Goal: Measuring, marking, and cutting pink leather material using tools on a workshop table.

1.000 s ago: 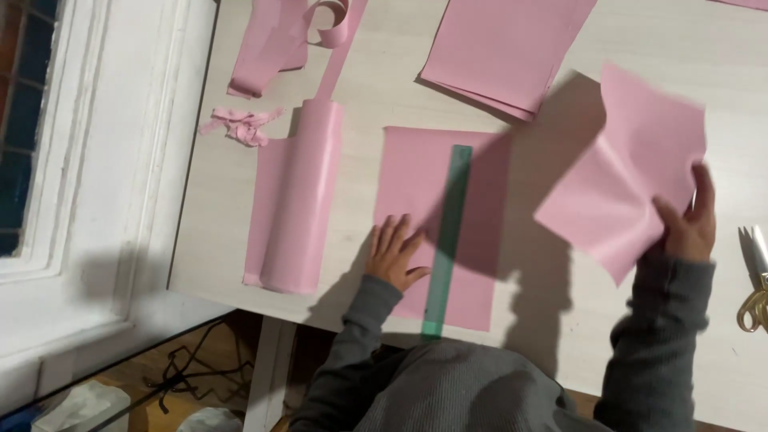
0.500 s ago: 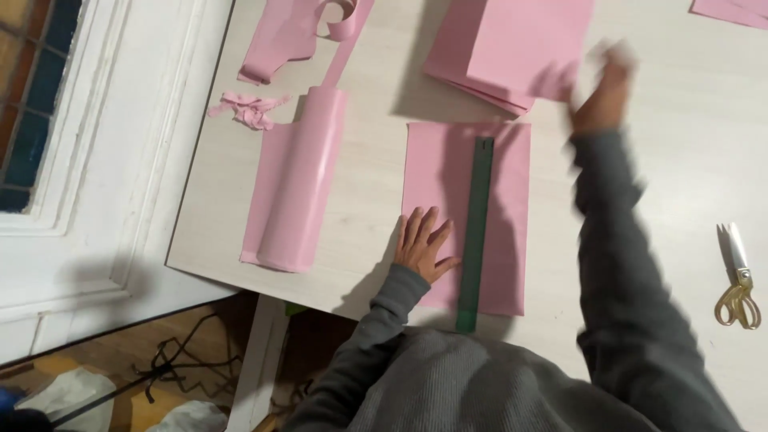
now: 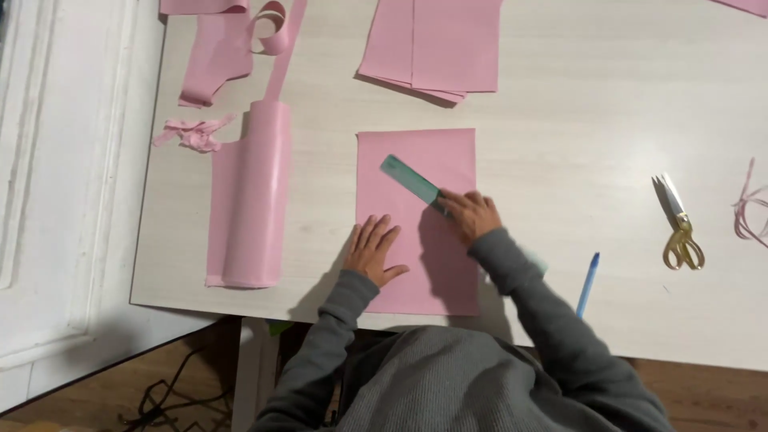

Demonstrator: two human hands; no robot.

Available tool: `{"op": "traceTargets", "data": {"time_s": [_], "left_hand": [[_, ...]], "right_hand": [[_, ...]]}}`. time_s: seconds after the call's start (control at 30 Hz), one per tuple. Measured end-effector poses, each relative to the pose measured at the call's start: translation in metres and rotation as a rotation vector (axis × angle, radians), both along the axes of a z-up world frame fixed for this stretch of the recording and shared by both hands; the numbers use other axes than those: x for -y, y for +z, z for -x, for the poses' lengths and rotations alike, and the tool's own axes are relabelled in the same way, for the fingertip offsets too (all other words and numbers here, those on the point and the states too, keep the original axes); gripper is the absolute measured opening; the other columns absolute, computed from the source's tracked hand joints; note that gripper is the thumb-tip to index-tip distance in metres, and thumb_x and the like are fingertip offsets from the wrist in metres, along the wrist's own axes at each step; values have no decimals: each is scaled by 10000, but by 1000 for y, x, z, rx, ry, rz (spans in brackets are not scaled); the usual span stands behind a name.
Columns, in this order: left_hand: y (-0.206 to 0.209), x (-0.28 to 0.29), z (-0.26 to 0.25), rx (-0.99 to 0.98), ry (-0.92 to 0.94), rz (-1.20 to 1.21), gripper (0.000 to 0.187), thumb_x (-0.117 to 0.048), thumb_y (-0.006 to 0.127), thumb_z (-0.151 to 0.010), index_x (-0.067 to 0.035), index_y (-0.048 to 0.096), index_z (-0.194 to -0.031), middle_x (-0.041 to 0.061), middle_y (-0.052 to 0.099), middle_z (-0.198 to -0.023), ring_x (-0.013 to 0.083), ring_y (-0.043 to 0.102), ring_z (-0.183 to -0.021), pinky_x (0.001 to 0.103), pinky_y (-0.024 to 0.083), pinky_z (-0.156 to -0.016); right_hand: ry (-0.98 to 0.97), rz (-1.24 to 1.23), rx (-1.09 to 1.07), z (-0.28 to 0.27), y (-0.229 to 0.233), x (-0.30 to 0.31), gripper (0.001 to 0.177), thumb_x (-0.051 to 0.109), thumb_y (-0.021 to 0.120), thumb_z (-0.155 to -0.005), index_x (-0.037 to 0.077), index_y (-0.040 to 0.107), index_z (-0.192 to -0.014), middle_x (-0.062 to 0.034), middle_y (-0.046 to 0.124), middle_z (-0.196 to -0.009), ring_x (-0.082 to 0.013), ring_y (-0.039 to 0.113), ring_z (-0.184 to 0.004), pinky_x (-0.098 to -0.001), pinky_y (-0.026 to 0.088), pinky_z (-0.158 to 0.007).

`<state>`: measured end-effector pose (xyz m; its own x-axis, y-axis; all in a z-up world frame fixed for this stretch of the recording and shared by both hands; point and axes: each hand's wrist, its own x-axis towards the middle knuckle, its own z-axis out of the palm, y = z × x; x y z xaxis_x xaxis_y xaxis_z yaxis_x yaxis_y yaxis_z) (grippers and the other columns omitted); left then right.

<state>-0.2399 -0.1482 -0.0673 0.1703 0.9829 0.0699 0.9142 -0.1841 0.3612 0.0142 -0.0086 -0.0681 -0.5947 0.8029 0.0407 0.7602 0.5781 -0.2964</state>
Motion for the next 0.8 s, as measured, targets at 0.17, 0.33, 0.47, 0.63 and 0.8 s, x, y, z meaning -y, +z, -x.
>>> {"op": "traceTargets", "data": {"time_s": [0.17,0.33,0.47,0.63,0.8], "left_hand": [[15,-12,13,-35,-32,154,912,-555,839,-705,-138,509,-1447,102,315,-1613,342,212,-1512,541,196,-1237],[31,-23,16,-94,51,383,943,-561,839,-681,-194,489,-1476,36,297,-1630,284,194,-1536,505,195,-1257],[-5,-41,29,-98,47,243,937,-635,792,-754,-197,451,-1509,57,256,-1638,295,161,-1521,593,131,-1209],[-7,-70,52,-115,139,198,958,-676,746,-765,-228,412,-1543,31,215,-1678,252,142,-1548,565,99,-1240],[-11,-80,61,-122,148,249,975,-686,739,-765,-246,378,-1557,18,190,-1689,234,113,-1560,545,68,-1255]], "right_hand": [[99,-71,-29,-43,-10,-62,480,30,536,-904,226,699,-1311,75,633,-1399,-284,568,-1183,-473,460,-976],[87,-82,-113,-93,0,-81,313,92,580,-1015,183,717,-1280,67,666,-1410,-273,583,-1212,-449,474,-1029],[61,-52,-101,-106,-7,-49,273,163,664,-949,186,742,-1210,56,686,-1337,-279,578,-1188,-443,455,-966],[87,-79,-121,-110,0,-9,289,197,705,-916,214,747,-1201,70,685,-1288,-238,579,-1187,-419,418,-1011],[59,-64,-96,-120,-1,18,288,224,716,-919,253,747,-1203,83,684,-1270,-227,576,-1172,-426,413,-1027]]}}
